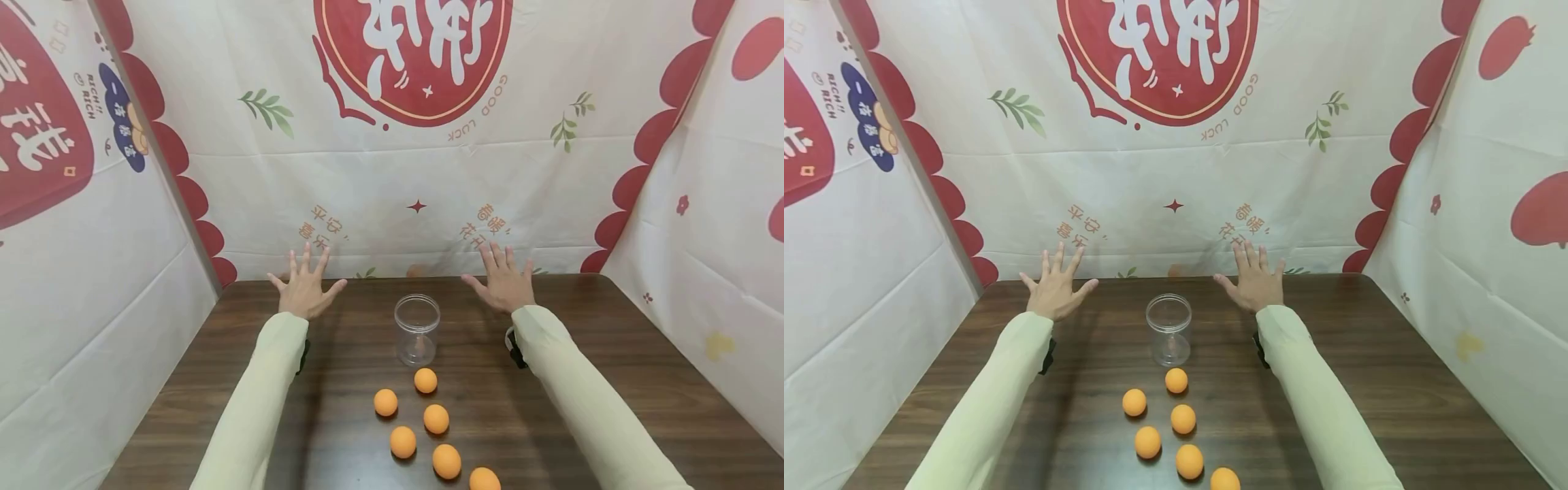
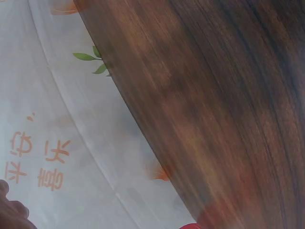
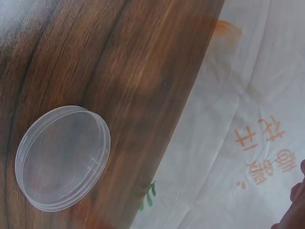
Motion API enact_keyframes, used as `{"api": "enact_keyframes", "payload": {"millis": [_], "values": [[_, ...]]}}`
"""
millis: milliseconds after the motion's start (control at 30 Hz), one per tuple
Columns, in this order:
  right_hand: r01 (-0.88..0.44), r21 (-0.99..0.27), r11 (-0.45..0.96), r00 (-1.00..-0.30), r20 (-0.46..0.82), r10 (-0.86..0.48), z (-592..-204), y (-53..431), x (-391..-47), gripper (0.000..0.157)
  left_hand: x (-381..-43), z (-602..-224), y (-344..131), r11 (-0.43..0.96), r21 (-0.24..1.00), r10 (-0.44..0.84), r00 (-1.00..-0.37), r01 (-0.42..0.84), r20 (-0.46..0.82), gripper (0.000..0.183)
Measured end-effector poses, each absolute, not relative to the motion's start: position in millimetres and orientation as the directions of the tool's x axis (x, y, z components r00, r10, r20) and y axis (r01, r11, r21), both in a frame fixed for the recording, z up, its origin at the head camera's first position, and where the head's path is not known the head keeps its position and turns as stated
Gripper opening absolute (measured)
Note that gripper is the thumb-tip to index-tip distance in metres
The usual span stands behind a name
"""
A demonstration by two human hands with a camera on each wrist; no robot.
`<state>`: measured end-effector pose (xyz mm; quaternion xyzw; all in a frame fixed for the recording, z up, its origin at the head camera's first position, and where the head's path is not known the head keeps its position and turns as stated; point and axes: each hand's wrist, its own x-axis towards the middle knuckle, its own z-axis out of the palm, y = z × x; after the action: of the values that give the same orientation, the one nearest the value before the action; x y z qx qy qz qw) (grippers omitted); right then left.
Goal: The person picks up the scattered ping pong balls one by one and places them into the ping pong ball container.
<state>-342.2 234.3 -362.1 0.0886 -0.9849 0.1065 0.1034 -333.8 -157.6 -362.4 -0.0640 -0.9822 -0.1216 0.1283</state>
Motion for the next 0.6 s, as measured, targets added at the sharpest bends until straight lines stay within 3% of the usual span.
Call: {"api": "enact_keyframes", "payload": {"millis": [300, 600], "values": [[-0.252, -0.226, 0.941, -0.944, 0.271, -0.187, -343, 235, -333, 0.081, -328, -352, -163, 0.936, 0.257, 0.154, -0.936, 0.240, 0.316, 0.081], [-0.311, -0.254, 0.916, -0.925, 0.303, -0.230, -336, 230, -315, 0.078, -316, -352, -149, 0.879, 0.334, 0.253, -0.927, 0.339, 0.277, 0.083]]}}
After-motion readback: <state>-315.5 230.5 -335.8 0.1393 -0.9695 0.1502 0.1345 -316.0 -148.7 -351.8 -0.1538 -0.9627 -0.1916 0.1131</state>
